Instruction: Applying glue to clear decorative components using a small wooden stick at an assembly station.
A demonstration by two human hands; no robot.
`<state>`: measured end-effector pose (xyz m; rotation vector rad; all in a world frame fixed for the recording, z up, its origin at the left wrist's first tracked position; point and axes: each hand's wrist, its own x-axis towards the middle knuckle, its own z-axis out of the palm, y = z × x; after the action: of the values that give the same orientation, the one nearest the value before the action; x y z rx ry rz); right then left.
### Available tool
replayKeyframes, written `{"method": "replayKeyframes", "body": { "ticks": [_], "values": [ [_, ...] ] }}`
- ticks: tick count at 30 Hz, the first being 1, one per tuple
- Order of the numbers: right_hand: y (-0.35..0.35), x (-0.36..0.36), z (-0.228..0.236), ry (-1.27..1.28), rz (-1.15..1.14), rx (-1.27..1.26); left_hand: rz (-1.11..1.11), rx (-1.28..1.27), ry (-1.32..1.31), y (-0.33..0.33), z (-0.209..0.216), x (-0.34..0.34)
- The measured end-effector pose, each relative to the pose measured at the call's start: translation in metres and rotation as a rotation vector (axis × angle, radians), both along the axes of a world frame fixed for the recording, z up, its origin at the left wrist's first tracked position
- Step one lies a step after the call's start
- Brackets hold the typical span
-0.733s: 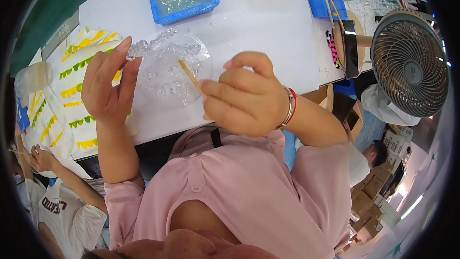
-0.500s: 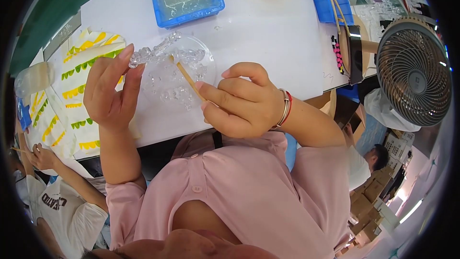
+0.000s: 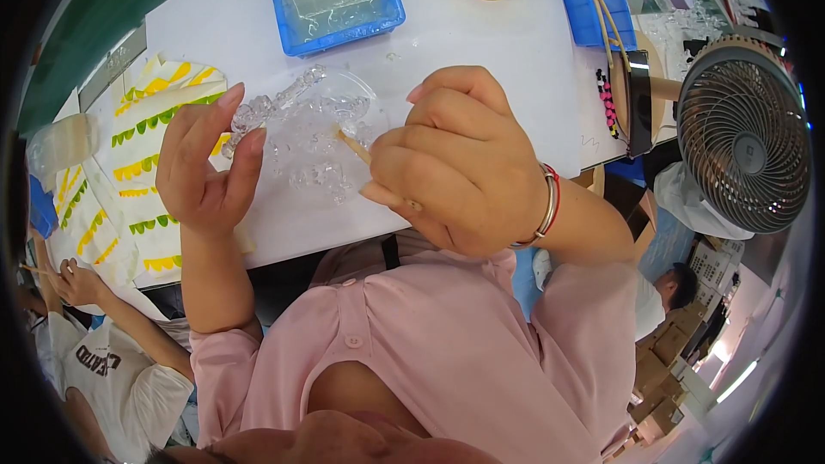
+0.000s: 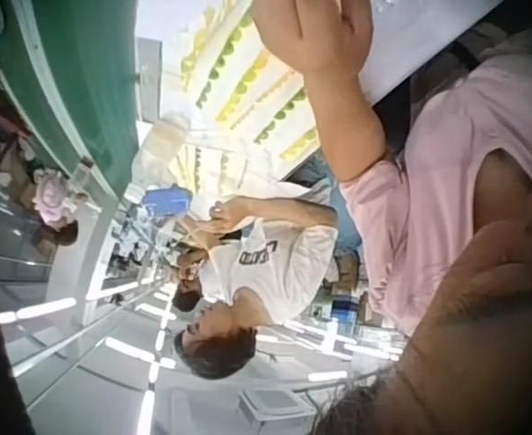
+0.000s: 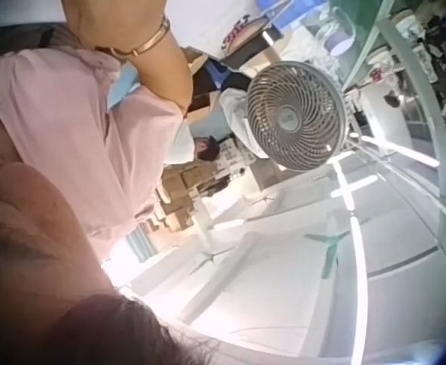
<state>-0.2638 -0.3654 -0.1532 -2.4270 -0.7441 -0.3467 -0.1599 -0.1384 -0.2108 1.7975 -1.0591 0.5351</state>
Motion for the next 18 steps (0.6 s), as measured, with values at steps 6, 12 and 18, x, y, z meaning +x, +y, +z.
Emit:
{"method": "replayKeyframes", "body": {
  "ticks": [6,12,18],
  "values": [
    [0.002,0.010,0.005,-0.069,-0.039,-0.060,0.011,0.038,0.005,0.002,-0.001,-0.001],
    [0.000,0.017,0.011,-0.018,-0.043,-0.056,0.004,0.051,0.010,0.000,-0.001,-0.001],
    [-0.003,0.025,0.022,0.112,0.065,-0.050,0.011,0.070,0.003,0.003,0.000,-0.002]
  ]
}}
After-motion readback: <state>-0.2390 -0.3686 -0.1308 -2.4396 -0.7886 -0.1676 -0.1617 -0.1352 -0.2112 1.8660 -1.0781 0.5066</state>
